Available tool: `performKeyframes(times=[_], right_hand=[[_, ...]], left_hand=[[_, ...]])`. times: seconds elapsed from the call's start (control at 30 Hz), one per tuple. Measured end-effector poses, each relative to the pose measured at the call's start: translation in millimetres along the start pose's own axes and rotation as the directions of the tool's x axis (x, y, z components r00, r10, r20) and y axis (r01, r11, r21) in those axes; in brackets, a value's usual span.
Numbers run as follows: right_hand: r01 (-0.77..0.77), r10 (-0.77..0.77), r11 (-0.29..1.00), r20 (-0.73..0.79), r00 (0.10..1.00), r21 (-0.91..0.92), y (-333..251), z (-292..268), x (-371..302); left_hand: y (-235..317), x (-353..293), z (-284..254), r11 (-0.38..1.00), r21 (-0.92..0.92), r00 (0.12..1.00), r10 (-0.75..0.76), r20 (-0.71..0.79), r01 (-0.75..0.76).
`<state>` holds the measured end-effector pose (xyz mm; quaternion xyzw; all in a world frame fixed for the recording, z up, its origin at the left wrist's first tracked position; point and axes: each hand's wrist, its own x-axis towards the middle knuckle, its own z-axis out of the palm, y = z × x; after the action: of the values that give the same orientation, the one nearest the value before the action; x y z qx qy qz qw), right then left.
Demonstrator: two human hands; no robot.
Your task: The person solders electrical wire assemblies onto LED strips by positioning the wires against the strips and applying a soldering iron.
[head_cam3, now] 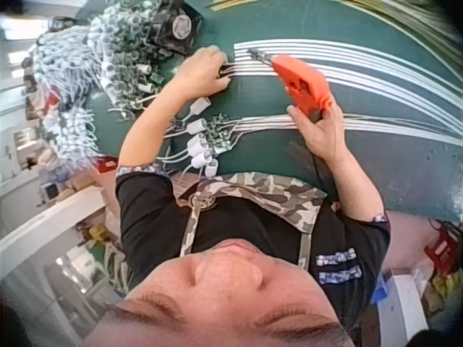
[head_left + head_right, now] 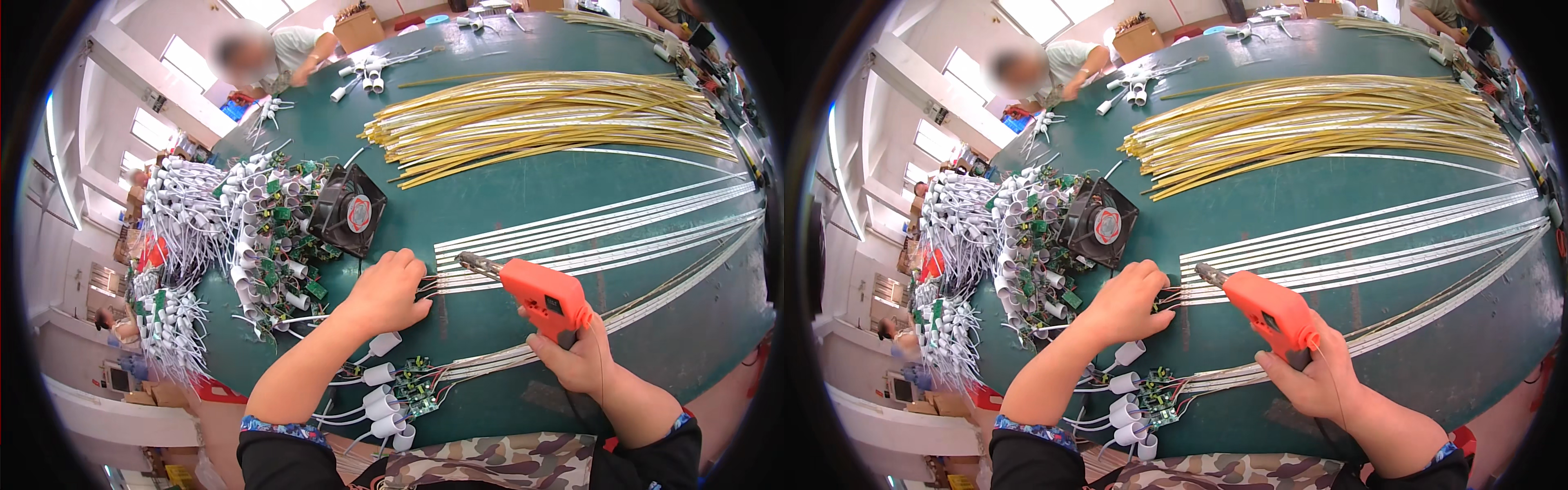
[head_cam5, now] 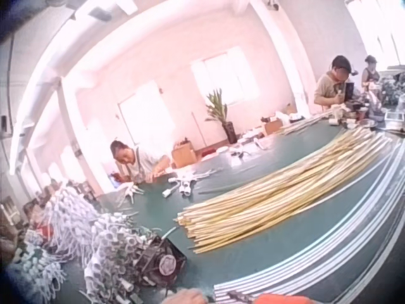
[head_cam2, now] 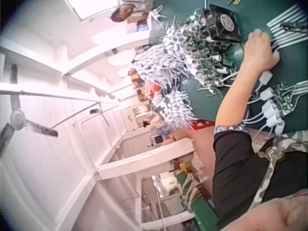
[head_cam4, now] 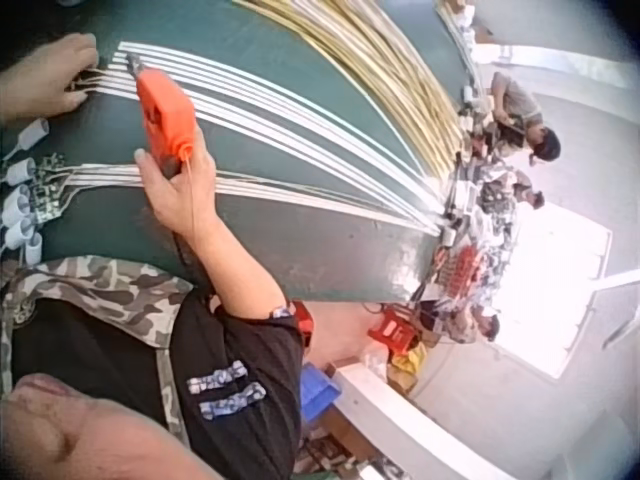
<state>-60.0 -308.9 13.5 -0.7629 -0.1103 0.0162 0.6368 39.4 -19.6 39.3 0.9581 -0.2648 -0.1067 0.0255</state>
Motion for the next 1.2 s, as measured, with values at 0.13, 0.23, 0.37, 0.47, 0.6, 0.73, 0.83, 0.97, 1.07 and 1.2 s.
performKeyframes(times=[0.13, 0.23, 0.37, 0.47, 0.6, 0.73, 0.83, 0.97, 1.07, 1.2], right_hand=[[-0.008, 0.013, 0.996, -0.051, 0.999, 0.092, -5.4, -2.2, 0.1], [-0.023, 0.034, 0.990, -0.077, 0.996, 0.143, -13.5, -7.9, -1.2], [-0.015, 0.027, 0.990, -0.084, 0.996, 0.143, -25.1, -19.5, -3.2], [0.016, 0.011, 0.977, -0.128, 0.992, 0.211, -30.1, -25.9, -7.1], [0.149, -0.096, 0.968, -0.256, 0.962, 0.200, -31.3, -33.6, -9.7], [0.253, -0.098, 0.873, -0.358, 0.929, 0.417, -39.8, -41.0, -7.3], [0.298, -0.151, 0.914, -0.451, 0.880, 0.276, -47.8, -68.0, -18.6], [0.418, -0.282, 0.893, -0.516, 0.809, 0.168, -44.0, -75.2, -19.8], [0.394, -0.272, 0.901, -0.474, 0.837, 0.180, -39.9, -62.3, -16.4], [0.335, -0.234, 0.926, -0.429, 0.872, 0.175, -30.2, -59.0, -20.0]], left_hand=[[11.4, 13.0, -2.9, 0.994, 0.079, 0.994, -0.084, 0.071, 0.079], [14.6, 22.8, -6.4, 0.986, 0.108, 0.965, -0.145, 0.218, 0.124], [19.2, 31.1, -12.6, 0.988, 0.120, 0.937, -0.130, 0.323, 0.096], [22.5, 30.5, -20.0, 0.992, 0.112, 0.924, -0.100, 0.368, 0.062], [31.0, 14.3, -43.2, 0.999, -0.017, 0.943, -0.035, 0.330, 0.043], [35.5, -24.5, -94.8, 0.995, -0.100, 0.972, 0.052, 0.231, -0.029], [58.6, -61.4, -130.4, 0.993, 0.031, 0.991, 0.110, 0.083, -0.113], [101.6, -101.2, -117.6, 0.963, 0.114, 0.946, 0.210, 0.248, -0.244], [110.8, -122.3, -47.2, 0.966, -0.001, 0.937, 0.252, 0.241, -0.260], [107.0, -134.7, -18.5, 0.919, -0.273, 0.955, 0.296, -0.003, -0.285]])
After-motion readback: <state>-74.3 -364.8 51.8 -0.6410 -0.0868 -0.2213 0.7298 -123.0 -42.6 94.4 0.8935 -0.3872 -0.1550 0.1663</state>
